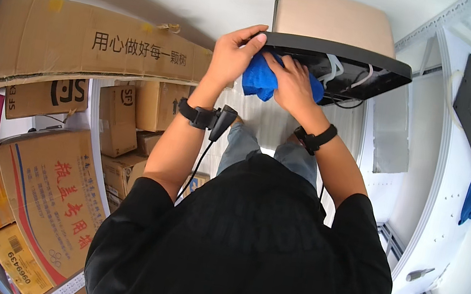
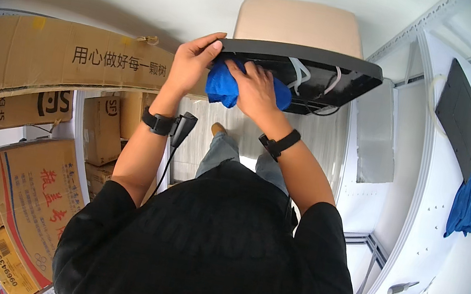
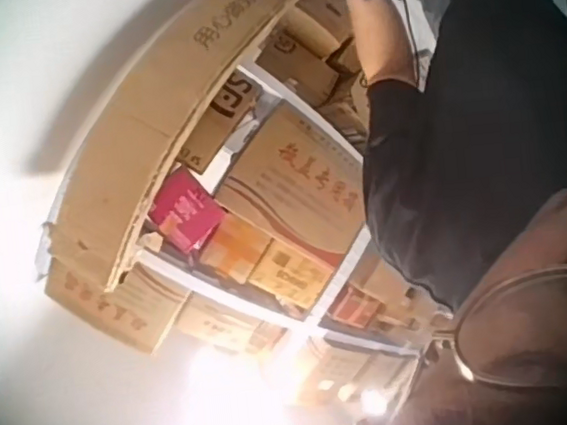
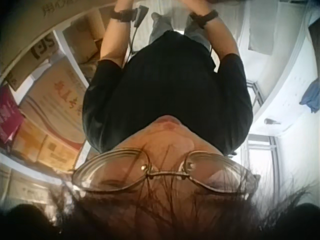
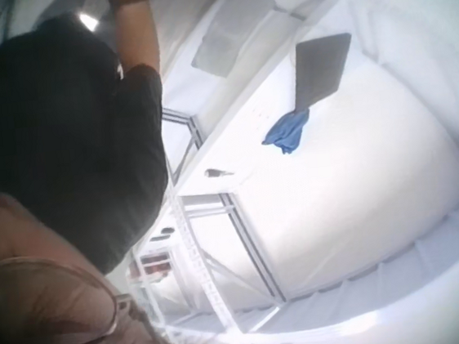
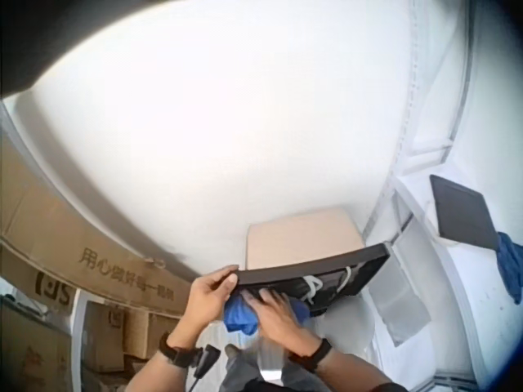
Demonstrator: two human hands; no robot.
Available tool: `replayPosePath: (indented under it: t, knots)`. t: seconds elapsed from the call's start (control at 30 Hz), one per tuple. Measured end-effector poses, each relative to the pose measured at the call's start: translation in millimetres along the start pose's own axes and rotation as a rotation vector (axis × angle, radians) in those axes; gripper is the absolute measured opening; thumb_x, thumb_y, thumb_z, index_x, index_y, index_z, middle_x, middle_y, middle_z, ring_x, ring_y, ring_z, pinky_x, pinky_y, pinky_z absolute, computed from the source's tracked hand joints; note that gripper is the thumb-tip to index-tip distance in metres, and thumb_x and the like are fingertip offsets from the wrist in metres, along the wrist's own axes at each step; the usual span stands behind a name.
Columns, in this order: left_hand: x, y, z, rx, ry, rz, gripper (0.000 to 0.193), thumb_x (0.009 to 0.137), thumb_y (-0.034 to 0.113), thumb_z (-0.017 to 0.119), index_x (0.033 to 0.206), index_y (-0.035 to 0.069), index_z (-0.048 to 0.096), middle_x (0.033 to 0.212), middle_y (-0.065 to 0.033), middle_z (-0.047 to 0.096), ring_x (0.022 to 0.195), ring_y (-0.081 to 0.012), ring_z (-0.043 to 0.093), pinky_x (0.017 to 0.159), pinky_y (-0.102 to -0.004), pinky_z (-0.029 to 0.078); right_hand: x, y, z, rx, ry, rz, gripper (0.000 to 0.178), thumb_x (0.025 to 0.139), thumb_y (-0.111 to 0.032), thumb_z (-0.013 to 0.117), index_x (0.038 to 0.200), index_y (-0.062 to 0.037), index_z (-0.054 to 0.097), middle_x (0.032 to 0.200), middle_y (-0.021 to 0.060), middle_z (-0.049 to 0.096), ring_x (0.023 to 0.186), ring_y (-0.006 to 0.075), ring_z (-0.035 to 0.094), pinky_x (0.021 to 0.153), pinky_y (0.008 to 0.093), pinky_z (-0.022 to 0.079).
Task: The person uses a screwdriver to remove screws from a white metal panel, then wipes the interior of a black electronic device with a blue cloth. The person handles the panel, screwdriver, and cloth while working in a storage area.
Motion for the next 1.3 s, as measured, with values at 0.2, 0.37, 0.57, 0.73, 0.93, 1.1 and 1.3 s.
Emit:
replayPosePath:
  t: [0.2, 0.37, 0.57, 0.73, 0.93, 1.1, 1.3]
  knots:
    - [0.5, -0.4, -0.8, -0.025, 0.001, -0.025, 0.029, 0.096, 0.019, 0.062, 0.121, 0.006, 0.068, 0.091, 0.0023, 0.065, 0.076, -0.0051, 0.052, 0.068, -0.0219, 0.047, 4.4, -1.1, 10.6, 0.061, -0.031, 0.098, 0.072, 0.07, -0.002, 0.063, 0.139, -0.0182, 0.049, 0.107, 0.0164, 0.058, 0.103, 0.0357, 0.059, 0.086, 0.0459, 0.047]
    - [-1.1, -0.8, -1.6, -0.043, -0.007, -0.025, 0.028, 0.095, 0.018, 0.063, 0.12, 0.006, 0.068, 0.092, 0.0015, 0.065, 0.078, -0.005, 0.055, 0.07, -0.022, 0.048, 1.7, -2.7, 2.6, 0.035, -0.074, 0.043, 0.072, 0.07, -0.003, 0.063, 0.138, -0.0201, 0.05, 0.105, 0.0161, 0.06, 0.103, 0.0349, 0.06, 0.086, 0.045, 0.047]
    - [1.6, -3.0, -4.2, -0.105, -0.009, -0.069, 0.028, 0.091, 0.02, 0.068, 0.114, 0.005, 0.07, 0.086, -0.0011, 0.068, 0.078, -0.0062, 0.057, 0.072, -0.0231, 0.049, 1.8, -10.8, -6.0, 0.03, -0.131, 0.082, 0.079, 0.066, -0.001, 0.063, 0.141, -0.0213, 0.047, 0.115, 0.0166, 0.057, 0.106, 0.039, 0.056, 0.087, 0.046, 0.046]
    - [3.5, -0.7, -3.1, -0.078, 0.002, -0.072, 0.028, 0.089, 0.019, 0.07, 0.112, 0.003, 0.071, 0.082, -0.0013, 0.068, 0.076, -0.006, 0.056, 0.071, -0.0236, 0.049, -1.8, -10.0, 6.3, 0.062, -0.073, 0.142, 0.082, 0.064, 0.0, 0.064, 0.141, -0.0221, 0.047, 0.108, 0.0146, 0.056, 0.104, 0.0379, 0.055, 0.086, 0.0454, 0.045]
    - [0.5, 2.2, -4.5, -0.133, -0.003, -0.074, 0.027, 0.089, 0.017, 0.07, 0.112, 0.002, 0.071, 0.08, -0.001, 0.067, 0.074, -0.0059, 0.056, 0.069, -0.0228, 0.048, -37.4, -6.4, 9.5, 0.051, -0.186, -0.015, 0.088, 0.061, 0.002, 0.065, 0.143, -0.0235, 0.045, 0.104, 0.0149, 0.055, 0.105, 0.0371, 0.055, 0.09, 0.0439, 0.045]
    - [1.5, -2.5, -4.5, -0.143, -0.015, -0.062, 0.027, 0.089, 0.016, 0.07, 0.111, 0.001, 0.071, 0.079, -0.0011, 0.067, 0.074, -0.006, 0.056, 0.069, -0.0225, 0.048, -30.7, 15.2, 20.9, 0.06, -0.119, 0.141, 0.082, 0.064, 0.002, 0.066, 0.14, -0.0215, 0.045, 0.108, 0.0168, 0.054, 0.104, 0.0386, 0.055, 0.088, 0.0452, 0.047]
    - [1.4, -0.6, -2.9, -0.148, 0.005, -0.045, 0.026, 0.089, 0.016, 0.07, 0.11, 0.002, 0.071, 0.08, -0.0019, 0.067, 0.073, -0.0063, 0.057, 0.069, -0.0228, 0.049, -8.6, 15.2, 21.4, -0.093, -0.127, 0.055, 0.077, 0.068, 0.0, 0.063, 0.14, -0.0227, 0.047, 0.111, 0.019, 0.054, 0.102, 0.0397, 0.057, 0.088, 0.0473, 0.047]
Point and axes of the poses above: each hand's wrist, its own x-axis towards the middle knuckle, its own z-axis out of the palm, y = z × x, the point moved 4 cm from there along x, towards the middle knuckle
